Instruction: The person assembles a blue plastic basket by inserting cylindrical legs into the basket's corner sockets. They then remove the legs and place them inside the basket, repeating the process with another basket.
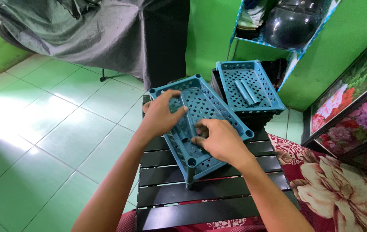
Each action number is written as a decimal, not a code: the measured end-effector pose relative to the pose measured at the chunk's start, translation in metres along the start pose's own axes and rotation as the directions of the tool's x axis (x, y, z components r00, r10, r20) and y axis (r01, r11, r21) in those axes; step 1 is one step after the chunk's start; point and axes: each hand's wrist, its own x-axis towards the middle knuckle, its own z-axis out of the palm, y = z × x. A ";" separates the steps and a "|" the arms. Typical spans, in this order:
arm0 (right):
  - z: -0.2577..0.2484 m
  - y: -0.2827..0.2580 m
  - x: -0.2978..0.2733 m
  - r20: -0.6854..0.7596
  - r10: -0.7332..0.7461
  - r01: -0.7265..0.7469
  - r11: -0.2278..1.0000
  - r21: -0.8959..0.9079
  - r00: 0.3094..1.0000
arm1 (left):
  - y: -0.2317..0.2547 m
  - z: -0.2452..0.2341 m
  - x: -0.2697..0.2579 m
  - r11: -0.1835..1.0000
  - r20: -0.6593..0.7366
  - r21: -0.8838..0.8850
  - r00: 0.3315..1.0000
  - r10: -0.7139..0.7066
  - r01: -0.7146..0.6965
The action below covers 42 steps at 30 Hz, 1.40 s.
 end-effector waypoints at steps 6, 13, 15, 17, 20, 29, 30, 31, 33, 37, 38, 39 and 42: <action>-0.004 0.006 -0.003 -0.132 -0.054 0.074 0.986 0.150 0.990 | 0.020 -0.014 -0.011 0.828 -0.108 -0.545 0.990 0.085 -0.131; -0.008 0.006 -0.006 -0.142 0.038 -0.017 0.989 0.147 0.989 | 0.052 -0.023 -0.045 0.791 -0.140 -0.435 0.900 0.412 -0.430; -0.009 0.007 -0.007 -0.240 -0.059 0.090 0.989 0.118 0.969 | 0.059 -0.023 -0.052 0.789 -0.118 -0.413 0.886 0.448 -0.454; -0.009 0.008 -0.008 -0.286 -0.087 0.120 0.988 0.099 0.954 | 0.064 -0.024 -0.055 0.785 -0.115 -0.375 0.865 0.488 -0.492; -0.008 0.011 -0.007 -0.274 -0.039 0.075 0.990 0.122 0.961 | 0.065 -0.023 -0.055 0.773 -0.102 -0.383 0.855 0.508 -0.505; -0.011 0.021 -0.019 -0.275 -0.087 0.186 0.915 0.359 0.958 | 0.038 -0.010 -0.031 0.612 -0.217 -0.771 0.976 0.008 -0.177; -0.011 0.021 -0.022 -0.259 -0.086 0.193 0.886 0.423 0.962 | 0.034 -0.008 -0.028 0.624 -0.201 -0.768 0.979 -0.014 -0.148; -0.012 0.021 -0.025 -0.242 -0.085 0.196 0.852 0.485 0.967 | 0.030 -0.006 -0.027 0.635 -0.184 -0.764 0.982 -0.038 -0.119; -0.013 0.020 -0.030 -0.219 -0.130 0.223 0.846 0.485 0.967 | 0.024 -0.002 -0.026 0.652 -0.163 -0.755 0.983 -0.085 -0.069; -0.014 0.016 -0.035 -0.202 -0.144 0.231 0.822 0.520 0.969 | 0.019 0.005 -0.024 0.674 -0.173 -0.736 0.980 -0.099 -0.062; -0.015 0.016 -0.036 -0.203 -0.164 0.248 0.820 0.516 0.965 | 0.019 0.006 -0.024 0.678 -0.184 -0.731 0.979 -0.083 -0.080; -0.015 0.016 -0.037 -0.201 -0.186 0.265 0.816 0.513 0.962 | 0.019 0.006 -0.024 0.703 -0.178 -0.709 0.980 -0.091 -0.064; -0.015 0.016 -0.039 -0.185 -0.204 0.273 0.798 0.537 0.961 | 0.022 0.006 -0.024 0.754 -0.143 -0.657 0.981 -0.133 0.006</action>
